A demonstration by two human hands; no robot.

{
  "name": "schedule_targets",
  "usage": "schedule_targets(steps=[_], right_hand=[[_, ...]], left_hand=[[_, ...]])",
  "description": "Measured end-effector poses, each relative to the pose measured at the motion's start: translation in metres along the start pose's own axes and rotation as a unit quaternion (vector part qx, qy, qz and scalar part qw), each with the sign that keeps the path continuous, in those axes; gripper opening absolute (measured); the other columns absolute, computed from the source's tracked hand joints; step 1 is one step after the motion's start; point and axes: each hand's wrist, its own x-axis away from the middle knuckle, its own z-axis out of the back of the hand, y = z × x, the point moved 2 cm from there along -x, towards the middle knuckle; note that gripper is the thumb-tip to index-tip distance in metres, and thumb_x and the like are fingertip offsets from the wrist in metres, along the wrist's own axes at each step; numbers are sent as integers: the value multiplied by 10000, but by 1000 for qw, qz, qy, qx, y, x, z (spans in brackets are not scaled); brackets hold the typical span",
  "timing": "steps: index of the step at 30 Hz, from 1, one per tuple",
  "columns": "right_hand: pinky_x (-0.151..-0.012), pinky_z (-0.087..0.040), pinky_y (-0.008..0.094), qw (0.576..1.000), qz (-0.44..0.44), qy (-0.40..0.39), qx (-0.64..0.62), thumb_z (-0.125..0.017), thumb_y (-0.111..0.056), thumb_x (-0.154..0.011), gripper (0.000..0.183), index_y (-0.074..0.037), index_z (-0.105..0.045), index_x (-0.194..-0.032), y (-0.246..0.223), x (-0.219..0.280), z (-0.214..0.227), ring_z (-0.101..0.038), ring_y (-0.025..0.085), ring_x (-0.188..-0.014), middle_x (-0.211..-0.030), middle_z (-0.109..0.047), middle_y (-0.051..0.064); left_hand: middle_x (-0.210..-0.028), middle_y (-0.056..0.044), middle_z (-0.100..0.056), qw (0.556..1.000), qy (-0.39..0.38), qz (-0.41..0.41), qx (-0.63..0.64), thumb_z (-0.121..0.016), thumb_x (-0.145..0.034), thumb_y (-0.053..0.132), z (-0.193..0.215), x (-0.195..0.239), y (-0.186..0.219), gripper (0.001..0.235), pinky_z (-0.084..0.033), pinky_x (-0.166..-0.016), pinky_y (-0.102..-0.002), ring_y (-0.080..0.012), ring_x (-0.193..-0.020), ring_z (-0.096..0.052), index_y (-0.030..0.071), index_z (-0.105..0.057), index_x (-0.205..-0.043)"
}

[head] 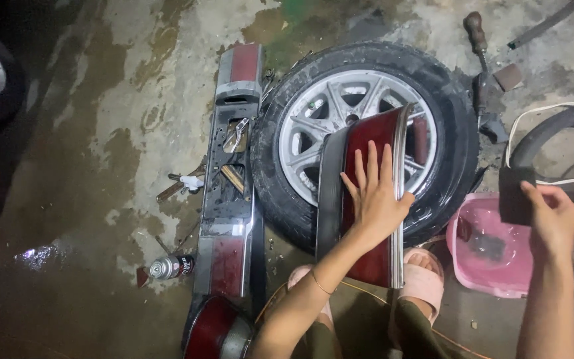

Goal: The person wets a sanding block and uses it to sand the car taillight lens to restore its surface.

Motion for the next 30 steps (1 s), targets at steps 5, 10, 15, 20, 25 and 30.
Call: schedule_targets(steps=[5,10,15,20,25,30], right_hand=[[-794,-470,145,984,-65,-68,-152,-628,-210,-1090,54,-165,-600,-1101,-90,12,-53,-581,24,-910,-1053,-635,-53],[-944,-427,204,928,-159,-141,-306,-611,-245,-1013,81,-190,-628,-1070,-134,23,-92,-577,50,-1034,-1129,-648,-72],[-918,-575,259,927,-129,-171,-307,-577,-150,-973,295,-8,-582,-1231,-169,40,-113,-703,204,-989,-1204,-690,153],[-1019,-465,337,982,101,-137,-77,-606,-38,-1002,357,-16,-620,-1358,-148,53,-144,-587,245,-1164,-1268,-652,157],[-1215,-313,491,832,445,-191,269,-525,76,-912,540,-1,-570,-1445,-148,151,-169,-394,404,-1477,-1567,-485,236],[-1245,-237,418,698,514,-314,387,-570,-576,-894,868,-70,-361,-1569,-111,222,-142,-285,298,-1546,-1655,-332,159]], left_hand=[[-1647,-314,-130,999,28,-25,-24,-701,-726,245,-8,2,2,972,-1,-1093,-813,-535,-1524,-35,-31,-268,-1552],[-1638,-303,-201,992,21,-85,-87,-748,-694,393,-26,11,1,1053,-70,-1139,-780,-474,-1542,-131,-49,-301,-1538],[-1631,-289,-249,983,49,-132,-118,-700,-780,480,-26,14,-5,966,-150,-1133,-781,-472,-1532,-208,-43,-361,-1518],[-1633,-209,-276,992,0,-117,-52,-478,-1005,361,-6,9,-45,655,-166,-1225,-574,-322,-1535,-227,-2,-337,-1532],[-1617,-211,-340,989,96,-107,-37,-401,-1085,123,11,20,-70,480,-229,-1216,-537,-355,-1511,-305,0,-354,-1547],[-1588,-157,-428,984,116,-133,6,-444,-1073,97,12,17,-81,455,-315,-1193,-485,-317,-1484,-391,63,-435,-1527]])
